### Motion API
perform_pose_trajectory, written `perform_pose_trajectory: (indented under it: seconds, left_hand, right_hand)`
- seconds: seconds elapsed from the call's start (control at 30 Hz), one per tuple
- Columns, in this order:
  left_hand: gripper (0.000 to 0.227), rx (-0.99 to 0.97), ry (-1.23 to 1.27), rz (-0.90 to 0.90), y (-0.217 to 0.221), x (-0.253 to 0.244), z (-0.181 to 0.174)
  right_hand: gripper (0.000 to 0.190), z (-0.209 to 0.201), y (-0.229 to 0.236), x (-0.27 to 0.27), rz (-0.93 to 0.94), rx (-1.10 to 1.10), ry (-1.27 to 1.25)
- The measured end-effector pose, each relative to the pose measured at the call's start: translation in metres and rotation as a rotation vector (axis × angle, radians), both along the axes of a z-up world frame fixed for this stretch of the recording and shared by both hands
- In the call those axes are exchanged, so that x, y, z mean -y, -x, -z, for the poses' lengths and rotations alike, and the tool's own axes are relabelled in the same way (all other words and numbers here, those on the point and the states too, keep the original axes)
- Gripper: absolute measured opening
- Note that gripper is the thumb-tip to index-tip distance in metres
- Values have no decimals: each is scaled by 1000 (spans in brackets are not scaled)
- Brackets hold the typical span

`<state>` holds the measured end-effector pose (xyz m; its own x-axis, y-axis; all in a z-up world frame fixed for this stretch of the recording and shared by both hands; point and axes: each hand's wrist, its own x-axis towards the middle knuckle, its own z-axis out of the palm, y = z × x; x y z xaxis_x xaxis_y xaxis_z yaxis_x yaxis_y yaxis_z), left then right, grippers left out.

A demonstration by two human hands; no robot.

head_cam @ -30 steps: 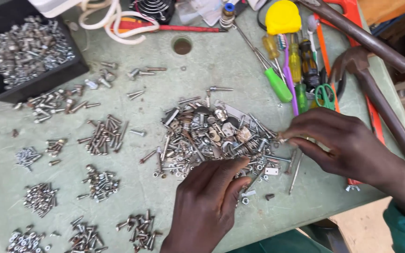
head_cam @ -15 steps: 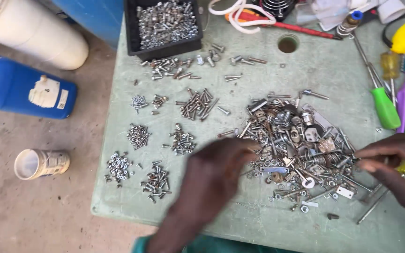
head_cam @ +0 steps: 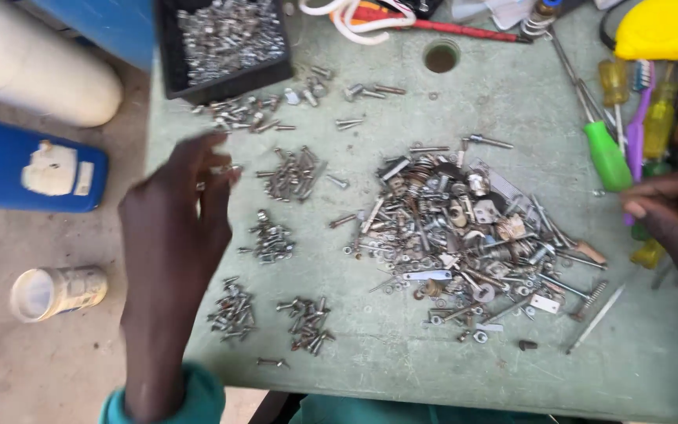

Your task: Sorting a mixed pile of screws, bolts, and other small metal parts into organized groups on a table

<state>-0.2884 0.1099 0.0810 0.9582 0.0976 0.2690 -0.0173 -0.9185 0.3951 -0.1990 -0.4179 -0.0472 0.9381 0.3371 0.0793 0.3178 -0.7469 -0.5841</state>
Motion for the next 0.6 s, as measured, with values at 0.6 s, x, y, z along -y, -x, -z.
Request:
perform_pose_trajectory:
  seconds: [0.6]
  left_hand:
    - [16, 44, 735, 454, 32, 153, 46]
  right_hand:
    - [9, -113, 25, -106, -384, 30, 39]
